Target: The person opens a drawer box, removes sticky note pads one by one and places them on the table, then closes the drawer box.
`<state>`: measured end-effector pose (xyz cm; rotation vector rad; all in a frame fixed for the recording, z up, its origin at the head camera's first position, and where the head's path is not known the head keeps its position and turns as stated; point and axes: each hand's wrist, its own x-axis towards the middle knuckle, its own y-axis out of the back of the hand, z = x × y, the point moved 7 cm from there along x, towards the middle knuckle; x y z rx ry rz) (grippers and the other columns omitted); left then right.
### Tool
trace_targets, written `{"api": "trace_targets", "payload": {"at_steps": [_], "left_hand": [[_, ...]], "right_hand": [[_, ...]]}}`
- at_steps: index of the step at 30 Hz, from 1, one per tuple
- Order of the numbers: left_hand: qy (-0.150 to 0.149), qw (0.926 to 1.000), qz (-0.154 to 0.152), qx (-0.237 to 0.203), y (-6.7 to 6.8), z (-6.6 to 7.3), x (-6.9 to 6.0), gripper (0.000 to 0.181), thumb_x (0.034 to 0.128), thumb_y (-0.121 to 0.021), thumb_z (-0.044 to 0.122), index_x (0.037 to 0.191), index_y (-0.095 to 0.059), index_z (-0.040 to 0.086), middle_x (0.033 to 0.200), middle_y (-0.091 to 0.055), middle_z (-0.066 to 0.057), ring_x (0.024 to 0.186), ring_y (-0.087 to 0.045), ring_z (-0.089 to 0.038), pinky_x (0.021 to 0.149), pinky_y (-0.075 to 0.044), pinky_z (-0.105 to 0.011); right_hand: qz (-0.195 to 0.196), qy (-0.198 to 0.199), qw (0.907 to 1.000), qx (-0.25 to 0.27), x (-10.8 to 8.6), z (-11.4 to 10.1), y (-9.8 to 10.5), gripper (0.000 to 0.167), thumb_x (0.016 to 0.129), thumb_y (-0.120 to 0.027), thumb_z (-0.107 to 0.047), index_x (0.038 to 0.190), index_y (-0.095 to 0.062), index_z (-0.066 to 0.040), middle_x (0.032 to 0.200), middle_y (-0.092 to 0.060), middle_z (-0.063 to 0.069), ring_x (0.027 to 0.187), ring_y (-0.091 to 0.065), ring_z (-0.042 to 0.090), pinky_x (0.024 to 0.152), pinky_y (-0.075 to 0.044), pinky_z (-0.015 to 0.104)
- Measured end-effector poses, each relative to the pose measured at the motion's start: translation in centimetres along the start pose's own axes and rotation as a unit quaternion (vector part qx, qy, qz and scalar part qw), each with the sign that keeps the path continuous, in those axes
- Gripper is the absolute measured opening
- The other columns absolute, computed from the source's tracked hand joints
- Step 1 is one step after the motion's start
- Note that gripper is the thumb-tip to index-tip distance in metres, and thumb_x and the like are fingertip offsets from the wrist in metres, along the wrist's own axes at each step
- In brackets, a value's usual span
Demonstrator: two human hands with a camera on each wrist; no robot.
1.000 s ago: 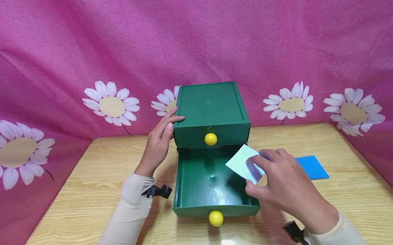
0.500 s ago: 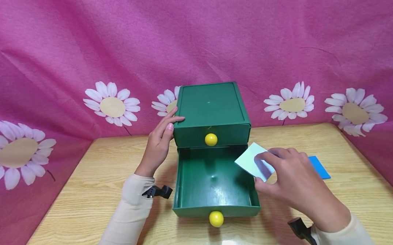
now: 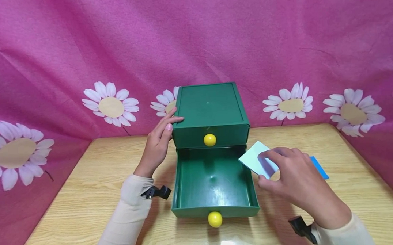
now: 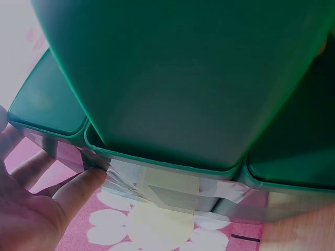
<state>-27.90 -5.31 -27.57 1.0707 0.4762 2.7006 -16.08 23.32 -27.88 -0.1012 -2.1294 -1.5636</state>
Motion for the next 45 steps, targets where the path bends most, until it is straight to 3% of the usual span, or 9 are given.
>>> {"api": "trace_targets", "payload": {"at_steps": [1,6,9,18,27,34,45], "left_hand": [[-0.001,1.0000,0.000,0.001,0.0,-0.1,0.0,0.035,0.1052,-0.035,0.020,0.129,-0.060,0.014,0.153,-0.037,-0.001,0.142,-0.028,-0.011,0.111,-0.032,-0.042],[0.008,0.9999,-0.001,-0.006,0.4,2.5,-0.1,0.033,0.1033,-0.037,0.009,0.127,-0.059,0.003,0.151,-0.038,-0.014,0.142,-0.031,-0.024,0.110,-0.033,-0.046],[0.009,0.9999,-0.001,-0.005,0.5,3.0,-0.1,0.033,0.1026,-0.037,0.007,0.126,-0.059,0.000,0.150,-0.039,-0.017,0.141,-0.031,-0.027,0.110,-0.033,-0.046],[0.004,1.0000,-0.001,-0.006,0.5,2.8,-0.1,0.033,0.1031,-0.037,0.008,0.126,-0.059,-0.001,0.150,-0.039,-0.016,0.141,-0.031,-0.027,0.111,-0.032,-0.047],[-0.002,1.0000,0.005,-0.003,0.5,2.8,-0.1,0.033,0.1030,-0.037,0.008,0.125,-0.060,0.000,0.149,-0.040,-0.017,0.141,-0.032,-0.028,0.111,-0.030,-0.048],[0.001,1.0000,0.001,-0.004,0.5,2.8,-0.1,0.033,0.1026,-0.037,0.007,0.125,-0.059,0.000,0.149,-0.039,-0.017,0.141,-0.032,-0.029,0.111,-0.030,-0.048],[0.003,1.0000,0.001,-0.006,0.4,2.8,0.0,0.033,0.1024,-0.037,0.006,0.125,-0.059,-0.001,0.149,-0.039,-0.018,0.141,-0.031,-0.029,0.112,-0.028,-0.049]], "right_hand": [[-0.006,-0.005,1.0000,0.002,0.0,0.1,-0.1,0.047,0.065,-0.083,-0.028,0.108,-0.069,-0.014,0.106,-0.066,0.017,0.088,-0.055,0.035,0.066,-0.043,0.047],[-0.015,-0.021,0.9996,0.007,0.0,0.5,0.0,0.048,0.066,-0.083,-0.028,0.109,-0.069,-0.013,0.108,-0.065,0.018,0.088,-0.054,0.034,0.060,-0.045,0.041],[-0.023,-0.031,0.9992,0.009,0.0,0.8,0.0,0.049,0.067,-0.082,-0.029,0.111,-0.068,-0.012,0.108,-0.064,0.020,0.088,-0.054,0.034,0.060,-0.045,0.041],[-0.076,-0.085,0.9934,0.015,0.0,2.2,-0.4,0.059,0.071,-0.081,-0.036,0.120,-0.063,-0.008,0.113,-0.061,0.025,0.090,-0.053,0.037,0.058,-0.049,0.041],[-0.068,-0.110,0.9916,0.003,0.1,3.5,-0.6,0.066,0.070,-0.081,-0.041,0.120,-0.061,-0.002,0.107,-0.061,0.029,0.083,-0.054,0.037,0.055,-0.046,0.040],[-0.038,-0.108,0.9933,-0.012,0.1,4.1,-0.4,0.065,0.070,-0.080,-0.040,0.116,-0.061,0.002,0.090,-0.062,0.024,0.072,-0.053,0.031,0.052,-0.037,0.031],[-0.077,-0.148,0.9860,-0.003,0.2,5.7,-1.6,0.074,0.075,-0.075,-0.045,0.123,-0.054,0.007,0.088,-0.059,0.026,0.072,-0.052,0.032,0.053,-0.040,0.037]]}}
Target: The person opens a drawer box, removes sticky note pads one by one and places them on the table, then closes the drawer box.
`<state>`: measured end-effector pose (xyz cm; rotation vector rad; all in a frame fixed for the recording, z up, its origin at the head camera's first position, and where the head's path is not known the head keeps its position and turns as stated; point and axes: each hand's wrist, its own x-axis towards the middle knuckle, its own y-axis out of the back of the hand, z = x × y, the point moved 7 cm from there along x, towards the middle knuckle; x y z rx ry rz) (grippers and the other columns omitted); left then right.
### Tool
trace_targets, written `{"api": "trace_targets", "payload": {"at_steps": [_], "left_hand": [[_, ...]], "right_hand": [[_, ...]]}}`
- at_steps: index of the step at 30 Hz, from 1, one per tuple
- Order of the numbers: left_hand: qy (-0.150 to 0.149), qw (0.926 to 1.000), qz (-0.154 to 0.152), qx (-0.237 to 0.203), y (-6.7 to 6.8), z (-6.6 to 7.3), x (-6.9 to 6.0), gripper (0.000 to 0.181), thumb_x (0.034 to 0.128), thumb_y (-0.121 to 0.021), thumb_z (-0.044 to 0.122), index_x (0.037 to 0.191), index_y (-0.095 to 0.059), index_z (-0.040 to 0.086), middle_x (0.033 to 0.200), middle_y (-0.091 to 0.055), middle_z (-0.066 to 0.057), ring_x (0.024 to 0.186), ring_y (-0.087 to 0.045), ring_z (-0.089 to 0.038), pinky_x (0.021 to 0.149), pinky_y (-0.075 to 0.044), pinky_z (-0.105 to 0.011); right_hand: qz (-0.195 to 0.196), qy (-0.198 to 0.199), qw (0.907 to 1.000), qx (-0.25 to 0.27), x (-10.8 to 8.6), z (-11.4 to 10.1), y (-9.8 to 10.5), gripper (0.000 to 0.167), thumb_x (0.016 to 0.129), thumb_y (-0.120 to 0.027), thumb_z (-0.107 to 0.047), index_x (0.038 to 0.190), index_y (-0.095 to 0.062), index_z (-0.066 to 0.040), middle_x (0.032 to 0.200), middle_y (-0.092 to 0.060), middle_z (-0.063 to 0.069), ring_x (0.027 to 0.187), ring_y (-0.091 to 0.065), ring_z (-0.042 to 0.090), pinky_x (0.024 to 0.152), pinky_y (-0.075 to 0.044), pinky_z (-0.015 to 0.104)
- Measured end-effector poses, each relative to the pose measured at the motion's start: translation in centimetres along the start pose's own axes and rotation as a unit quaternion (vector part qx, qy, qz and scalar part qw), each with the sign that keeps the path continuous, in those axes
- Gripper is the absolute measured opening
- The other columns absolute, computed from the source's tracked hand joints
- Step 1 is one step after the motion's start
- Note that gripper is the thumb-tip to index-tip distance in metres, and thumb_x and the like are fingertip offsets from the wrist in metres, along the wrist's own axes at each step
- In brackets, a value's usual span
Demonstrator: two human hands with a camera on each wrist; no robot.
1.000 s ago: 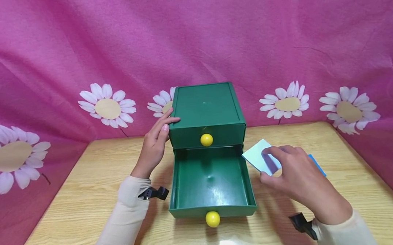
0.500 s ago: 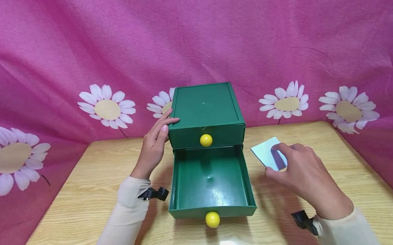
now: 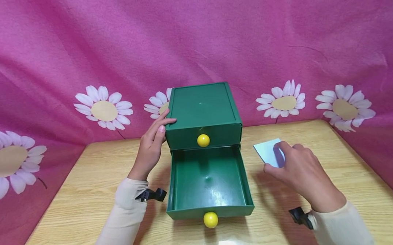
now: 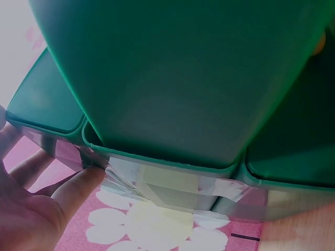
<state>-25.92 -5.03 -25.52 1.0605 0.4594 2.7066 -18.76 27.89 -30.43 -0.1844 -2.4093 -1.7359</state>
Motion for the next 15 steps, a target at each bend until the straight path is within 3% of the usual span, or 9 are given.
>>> {"api": "trace_targets", "payload": {"at_steps": [15], "left_hand": [[0.002,1.0000,-0.001,-0.002,0.0,0.0,0.0,0.033,0.1024,-0.037,0.006,0.126,-0.059,-0.001,0.150,-0.039,-0.017,0.141,-0.031,-0.029,0.111,-0.029,-0.049]], "right_hand": [[-0.069,-0.033,0.9969,0.019,1.0,2.3,-2.6,0.066,0.079,-0.074,-0.045,0.120,-0.056,0.004,0.084,-0.058,0.020,0.073,-0.050,0.030,0.056,-0.041,0.038]]}}
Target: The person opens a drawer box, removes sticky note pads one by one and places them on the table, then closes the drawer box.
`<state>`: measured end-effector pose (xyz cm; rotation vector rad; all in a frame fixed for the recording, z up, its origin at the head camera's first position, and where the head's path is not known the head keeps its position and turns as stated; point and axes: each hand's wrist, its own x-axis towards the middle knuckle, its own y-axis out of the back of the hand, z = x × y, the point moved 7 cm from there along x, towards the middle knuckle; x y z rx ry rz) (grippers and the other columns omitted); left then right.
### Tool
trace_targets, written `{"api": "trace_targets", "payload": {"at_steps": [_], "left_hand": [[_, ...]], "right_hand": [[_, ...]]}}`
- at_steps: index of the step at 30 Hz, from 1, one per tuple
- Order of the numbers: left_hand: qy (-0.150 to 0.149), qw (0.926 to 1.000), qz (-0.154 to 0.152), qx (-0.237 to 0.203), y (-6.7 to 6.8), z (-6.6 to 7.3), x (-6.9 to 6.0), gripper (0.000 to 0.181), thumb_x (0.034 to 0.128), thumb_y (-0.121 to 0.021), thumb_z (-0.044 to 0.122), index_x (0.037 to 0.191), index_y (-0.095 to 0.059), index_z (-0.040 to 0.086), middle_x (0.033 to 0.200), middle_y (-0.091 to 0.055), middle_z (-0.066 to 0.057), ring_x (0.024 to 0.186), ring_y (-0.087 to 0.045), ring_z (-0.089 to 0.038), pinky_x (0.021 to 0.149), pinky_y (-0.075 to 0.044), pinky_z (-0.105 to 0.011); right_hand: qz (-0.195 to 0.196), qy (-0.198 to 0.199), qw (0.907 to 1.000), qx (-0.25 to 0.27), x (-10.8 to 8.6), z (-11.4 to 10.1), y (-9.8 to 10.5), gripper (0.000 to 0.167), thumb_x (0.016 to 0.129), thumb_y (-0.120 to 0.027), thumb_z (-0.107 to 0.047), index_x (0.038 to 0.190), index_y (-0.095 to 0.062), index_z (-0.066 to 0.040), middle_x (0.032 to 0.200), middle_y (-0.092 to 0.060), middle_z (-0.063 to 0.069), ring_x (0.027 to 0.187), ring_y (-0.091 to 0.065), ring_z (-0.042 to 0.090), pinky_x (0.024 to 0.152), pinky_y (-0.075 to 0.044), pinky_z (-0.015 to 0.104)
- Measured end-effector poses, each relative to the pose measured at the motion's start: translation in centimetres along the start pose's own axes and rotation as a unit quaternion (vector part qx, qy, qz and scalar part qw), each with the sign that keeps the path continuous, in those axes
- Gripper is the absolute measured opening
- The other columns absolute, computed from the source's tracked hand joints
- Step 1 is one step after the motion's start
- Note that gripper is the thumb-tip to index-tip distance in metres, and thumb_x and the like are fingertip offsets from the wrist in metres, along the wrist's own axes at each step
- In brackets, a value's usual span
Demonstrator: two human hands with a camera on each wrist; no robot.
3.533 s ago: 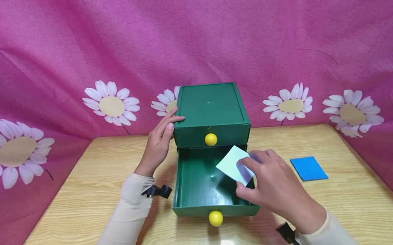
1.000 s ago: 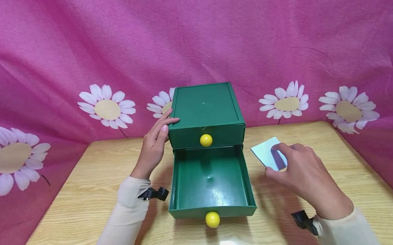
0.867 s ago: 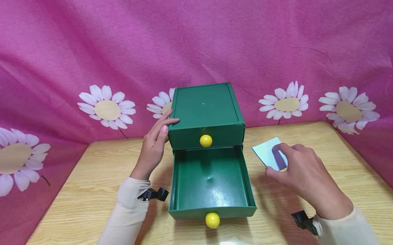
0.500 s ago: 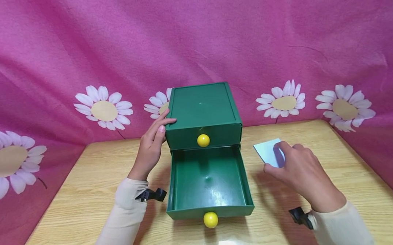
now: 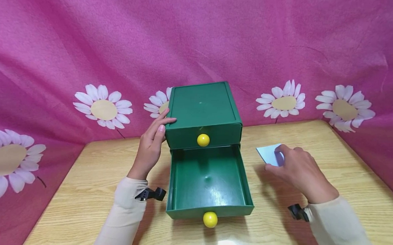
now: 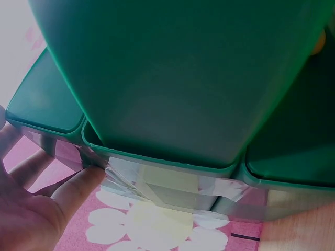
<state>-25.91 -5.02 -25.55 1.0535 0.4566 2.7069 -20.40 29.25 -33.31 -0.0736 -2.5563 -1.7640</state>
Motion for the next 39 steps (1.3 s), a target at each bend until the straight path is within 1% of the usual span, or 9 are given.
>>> {"api": "trace_targets", "payload": {"at_steps": [3,9,13,20,22,27,31,34,39], "left_hand": [[0.003,1.0000,-0.001,0.000,0.0,-0.1,0.0,0.033,0.1026,-0.037,0.007,0.126,-0.059,-0.001,0.150,-0.039,-0.017,0.141,-0.031,-0.028,0.111,-0.030,-0.048],[0.004,1.0000,-0.003,0.000,0.0,-0.1,0.0,0.033,0.1028,-0.036,0.007,0.126,-0.059,0.000,0.150,-0.038,-0.016,0.142,-0.030,-0.027,0.111,-0.030,-0.047],[0.001,1.0000,-0.002,0.001,0.0,-0.1,0.0,0.033,0.1028,-0.036,0.007,0.126,-0.059,0.000,0.150,-0.038,-0.016,0.141,-0.031,-0.027,0.111,-0.030,-0.047],[0.001,1.0000,0.000,0.002,0.0,0.0,0.1,0.033,0.1025,-0.037,0.006,0.126,-0.059,0.000,0.150,-0.039,-0.017,0.141,-0.031,-0.029,0.111,-0.029,-0.048],[0.002,1.0000,-0.001,0.003,0.0,0.0,0.0,0.033,0.1025,-0.037,0.006,0.126,-0.059,0.000,0.150,-0.039,-0.016,0.141,-0.031,-0.029,0.111,-0.030,-0.048],[0.003,1.0000,-0.003,0.004,0.0,0.0,0.0,0.033,0.1028,-0.036,0.007,0.126,-0.059,0.000,0.150,-0.038,-0.016,0.141,-0.031,-0.027,0.111,-0.031,-0.048],[0.000,1.0000,-0.002,0.005,0.0,0.0,0.0,0.034,0.1031,-0.036,0.007,0.126,-0.059,0.000,0.150,-0.038,-0.016,0.141,-0.031,-0.028,0.111,-0.031,-0.048],[0.000,1.0000,-0.002,0.005,0.0,0.0,0.0,0.034,0.1032,-0.036,0.008,0.126,-0.059,0.000,0.150,-0.038,-0.016,0.141,-0.031,-0.028,0.111,-0.031,-0.048],[0.001,1.0000,0.000,0.005,0.0,0.0,0.0,0.034,0.1035,-0.036,0.008,0.126,-0.059,-0.001,0.150,-0.039,-0.016,0.141,-0.031,-0.028,0.111,-0.030,-0.048]], "right_hand": [[-0.016,-0.006,0.9998,0.003,0.3,0.5,-0.6,0.068,0.079,-0.074,-0.046,0.120,-0.056,0.005,0.086,-0.058,0.020,0.074,-0.051,0.030,0.058,-0.044,0.040],[-0.028,-0.005,0.9996,0.003,0.6,1.1,-1.2,0.068,0.078,-0.074,-0.047,0.119,-0.057,0.005,0.088,-0.060,0.022,0.075,-0.053,0.031,0.061,-0.045,0.043],[-0.036,-0.010,0.9993,0.005,0.8,1.4,-1.6,0.067,0.079,-0.073,-0.046,0.118,-0.056,0.005,0.088,-0.059,0.022,0.075,-0.052,0.031,0.060,-0.045,0.042],[-0.064,-0.028,0.9975,0.009,1.2,1.8,-2.5,0.065,0.080,-0.073,-0.043,0.118,-0.054,0.006,0.083,-0.057,0.016,0.073,-0.050,0.029,0.057,-0.044,0.036],[-0.068,-0.029,0.9972,0.008,1.3,1.9,-2.7,0.064,0.080,-0.072,-0.043,0.117,-0.054,0.006,0.084,-0.058,0.016,0.073,-0.050,0.029,0.058,-0.045,0.037],[-0.071,-0.027,0.9971,0.001,1.2,2.1,-3.1,0.053,0.081,-0.070,-0.042,0.107,-0.056,0.001,0.081,-0.057,0.015,0.071,-0.051,0.028,0.057,-0.044,0.038],[-0.073,-0.025,0.9970,-0.004,1.2,2.2,-3.4,0.045,0.082,-0.068,-0.042,0.101,-0.056,-0.002,0.074,-0.052,0.010,0.068,-0.050,0.024,0.053,-0.040,0.033],[-0.080,-0.028,0.9964,-0.007,1.2,2.2,-3.7,0.046,0.083,-0.067,-0.042,0.102,-0.057,-0.002,0.072,-0.050,0.008,0.067,-0.049,0.023,0.052,-0.038,0.031],[-0.100,-0.042,0.9941,-0.007,1.3,2.4,-4.0,0.050,0.083,-0.068,-0.043,0.106,-0.057,0.000,0.074,-0.051,0.009,0.069,-0.050,0.024,0.053,-0.039,0.032]]}}
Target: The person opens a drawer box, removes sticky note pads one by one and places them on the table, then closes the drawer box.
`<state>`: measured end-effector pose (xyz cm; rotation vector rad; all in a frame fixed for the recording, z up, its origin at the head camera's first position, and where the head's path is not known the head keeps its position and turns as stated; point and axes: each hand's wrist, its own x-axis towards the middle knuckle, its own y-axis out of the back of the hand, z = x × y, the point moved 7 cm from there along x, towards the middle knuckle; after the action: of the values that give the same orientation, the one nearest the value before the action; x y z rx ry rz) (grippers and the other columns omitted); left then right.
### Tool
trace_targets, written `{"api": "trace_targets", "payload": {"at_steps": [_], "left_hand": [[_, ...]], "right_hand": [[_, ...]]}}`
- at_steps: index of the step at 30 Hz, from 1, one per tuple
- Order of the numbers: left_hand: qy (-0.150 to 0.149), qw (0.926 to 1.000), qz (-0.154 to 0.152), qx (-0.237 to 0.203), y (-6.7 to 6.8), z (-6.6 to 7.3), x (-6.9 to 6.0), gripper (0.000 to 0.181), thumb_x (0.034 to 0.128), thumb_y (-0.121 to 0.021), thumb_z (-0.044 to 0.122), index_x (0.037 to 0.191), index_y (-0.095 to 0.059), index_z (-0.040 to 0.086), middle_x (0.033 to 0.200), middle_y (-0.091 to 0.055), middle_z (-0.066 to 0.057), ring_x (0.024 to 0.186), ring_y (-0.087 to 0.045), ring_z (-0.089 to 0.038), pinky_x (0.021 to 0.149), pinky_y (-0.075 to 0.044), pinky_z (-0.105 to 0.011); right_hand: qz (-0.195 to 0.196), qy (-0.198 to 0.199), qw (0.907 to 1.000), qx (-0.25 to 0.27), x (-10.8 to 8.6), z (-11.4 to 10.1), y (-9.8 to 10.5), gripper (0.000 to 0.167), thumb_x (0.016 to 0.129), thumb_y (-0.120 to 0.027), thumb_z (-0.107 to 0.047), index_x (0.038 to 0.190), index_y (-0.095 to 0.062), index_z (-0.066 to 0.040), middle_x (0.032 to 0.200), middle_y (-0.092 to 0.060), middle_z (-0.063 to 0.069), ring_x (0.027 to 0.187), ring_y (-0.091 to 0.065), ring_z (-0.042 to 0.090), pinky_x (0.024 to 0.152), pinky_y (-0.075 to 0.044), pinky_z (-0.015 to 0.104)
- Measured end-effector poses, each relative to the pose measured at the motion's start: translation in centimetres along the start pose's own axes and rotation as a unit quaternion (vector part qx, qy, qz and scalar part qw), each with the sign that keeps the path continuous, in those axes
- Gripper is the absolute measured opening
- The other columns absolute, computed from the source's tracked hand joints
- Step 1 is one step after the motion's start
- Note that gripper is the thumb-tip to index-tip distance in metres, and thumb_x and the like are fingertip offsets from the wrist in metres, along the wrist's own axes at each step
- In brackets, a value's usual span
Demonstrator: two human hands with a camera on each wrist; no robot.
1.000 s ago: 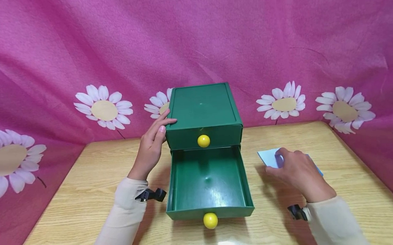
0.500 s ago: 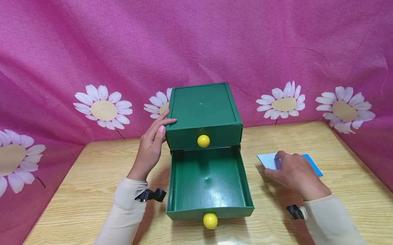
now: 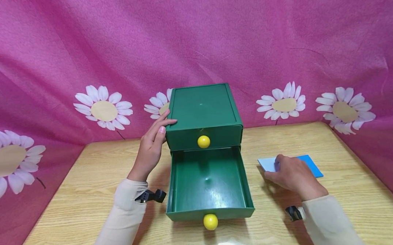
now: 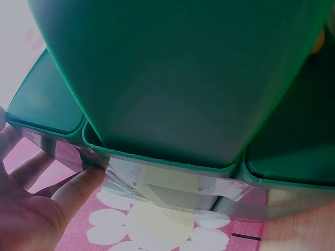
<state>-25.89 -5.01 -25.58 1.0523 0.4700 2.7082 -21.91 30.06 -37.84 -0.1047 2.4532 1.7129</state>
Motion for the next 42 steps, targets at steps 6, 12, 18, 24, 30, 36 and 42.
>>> {"api": "trace_targets", "payload": {"at_steps": [6,12,18,24,30,36,42], "left_hand": [[0.000,1.0000,0.001,0.000,0.1,0.0,0.0,0.033,0.1033,-0.036,0.008,0.126,-0.059,0.000,0.150,-0.039,-0.017,0.141,-0.031,-0.028,0.111,-0.030,-0.048],[-0.002,1.0000,-0.001,-0.001,0.1,0.1,0.0,0.033,0.1030,-0.036,0.007,0.126,-0.059,0.000,0.150,-0.038,-0.017,0.141,-0.031,-0.029,0.110,-0.032,-0.048],[-0.005,1.0000,-0.001,0.000,0.0,0.2,0.1,0.033,0.1024,-0.037,0.006,0.125,-0.059,-0.001,0.150,-0.039,-0.017,0.141,-0.031,-0.030,0.110,-0.032,-0.047],[-0.004,1.0000,0.000,-0.001,0.1,0.2,0.1,0.033,0.1027,-0.036,0.007,0.126,-0.059,-0.001,0.150,-0.039,-0.017,0.141,-0.031,-0.028,0.111,-0.032,-0.046],[-0.002,1.0000,0.000,0.001,0.1,0.1,0.0,0.033,0.1028,-0.036,0.007,0.125,-0.059,-0.001,0.150,-0.039,-0.017,0.141,-0.031,-0.028,0.111,-0.032,-0.047],[-0.005,1.0000,0.001,0.003,0.1,0.1,0.1,0.033,0.1024,-0.037,0.006,0.125,-0.059,-0.001,0.149,-0.039,-0.018,0.141,-0.031,-0.029,0.110,-0.031,-0.048],[-0.003,1.0000,0.000,0.003,0.1,0.0,0.1,0.033,0.1028,-0.036,0.007,0.125,-0.059,0.000,0.150,-0.039,-0.017,0.141,-0.031,-0.029,0.111,-0.030,-0.047]], "right_hand": [[-0.020,-0.015,0.9997,0.002,0.2,0.3,-0.5,0.053,0.082,-0.069,-0.043,0.109,-0.056,0.001,0.077,-0.054,0.011,0.072,-0.051,0.026,0.055,-0.042,0.033],[-0.031,-0.021,0.9993,-0.001,0.3,0.5,-0.6,0.057,0.082,-0.069,-0.044,0.111,-0.056,0.003,0.083,-0.057,0.014,0.076,-0.052,0.028,0.057,-0.045,0.036],[-0.037,-0.025,0.9990,-0.006,0.5,0.7,-0.9,0.062,0.082,-0.069,-0.045,0.115,-0.057,0.007,0.090,-0.060,0.020,0.077,-0.053,0.030,0.060,-0.047,0.040],[-0.032,-0.018,0.9991,-0.022,0.9,0.9,-1.2,0.064,0.082,-0.069,-0.046,0.112,-0.059,0.009,0.091,-0.061,0.022,0.077,-0.053,0.031,0.063,-0.048,0.043],[-0.037,-0.015,0.9988,-0.030,1.0,1.0,-1.5,0.063,0.081,-0.070,-0.046,0.110,-0.060,0.009,0.091,-0.061,0.022,0.078,-0.053,0.032,0.065,-0.049,0.047],[-0.044,-0.009,0.9984,-0.036,1.1,0.9,-1.7,0.058,0.081,-0.071,-0.043,0.107,-0.062,0.009,0.090,-0.062,0.020,0.078,-0.054,0.031,0.067,-0.049,0.049],[-0.042,0.002,0.9983,-0.039,1.1,0.7,-1.9,0.051,0.081,-0.073,-0.038,0.103,-0.068,0.007,0.087,-0.065,0.019,0.075,-0.054,0.028,0.063,-0.048,0.043]]}}
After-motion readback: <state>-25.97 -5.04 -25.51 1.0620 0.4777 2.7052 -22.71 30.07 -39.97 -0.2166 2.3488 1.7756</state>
